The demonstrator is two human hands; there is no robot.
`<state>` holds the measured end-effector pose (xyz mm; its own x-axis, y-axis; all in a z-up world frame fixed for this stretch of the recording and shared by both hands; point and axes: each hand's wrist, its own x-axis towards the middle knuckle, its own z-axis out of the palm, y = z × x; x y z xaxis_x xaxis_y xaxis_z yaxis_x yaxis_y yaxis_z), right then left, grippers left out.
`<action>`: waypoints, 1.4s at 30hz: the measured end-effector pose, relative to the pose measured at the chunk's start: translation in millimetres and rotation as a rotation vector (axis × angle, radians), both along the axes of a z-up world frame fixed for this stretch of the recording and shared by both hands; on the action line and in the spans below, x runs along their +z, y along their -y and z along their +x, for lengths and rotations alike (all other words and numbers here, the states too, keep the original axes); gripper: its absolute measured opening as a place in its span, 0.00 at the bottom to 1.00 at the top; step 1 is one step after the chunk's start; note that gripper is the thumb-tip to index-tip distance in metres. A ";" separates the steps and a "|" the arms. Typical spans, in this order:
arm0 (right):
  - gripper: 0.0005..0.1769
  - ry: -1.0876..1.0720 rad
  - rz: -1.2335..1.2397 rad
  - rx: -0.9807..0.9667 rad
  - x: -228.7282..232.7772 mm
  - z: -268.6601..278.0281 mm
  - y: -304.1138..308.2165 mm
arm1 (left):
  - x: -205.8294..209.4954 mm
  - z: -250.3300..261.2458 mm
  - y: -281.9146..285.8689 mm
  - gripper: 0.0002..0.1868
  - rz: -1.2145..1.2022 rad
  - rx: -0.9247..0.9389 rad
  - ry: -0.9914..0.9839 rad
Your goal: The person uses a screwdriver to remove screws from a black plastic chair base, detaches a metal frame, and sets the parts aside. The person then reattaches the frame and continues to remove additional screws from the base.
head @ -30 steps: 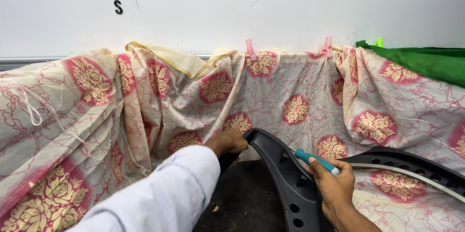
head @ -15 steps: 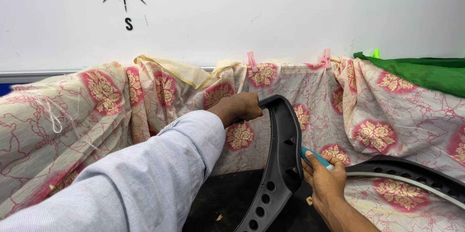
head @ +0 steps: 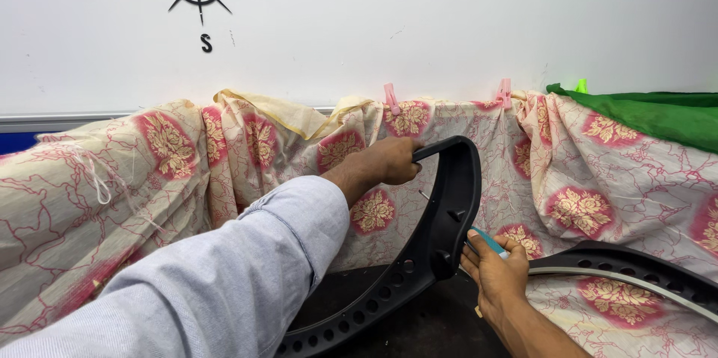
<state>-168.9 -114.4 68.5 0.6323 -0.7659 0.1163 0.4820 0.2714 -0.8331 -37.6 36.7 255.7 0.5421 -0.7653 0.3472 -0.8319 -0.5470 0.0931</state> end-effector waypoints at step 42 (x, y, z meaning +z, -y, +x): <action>0.17 -0.142 -0.126 0.338 -34.4 -98.2 64.9 | -156.5 -189.3 -26.1 0.35 0.108 -0.098 -0.377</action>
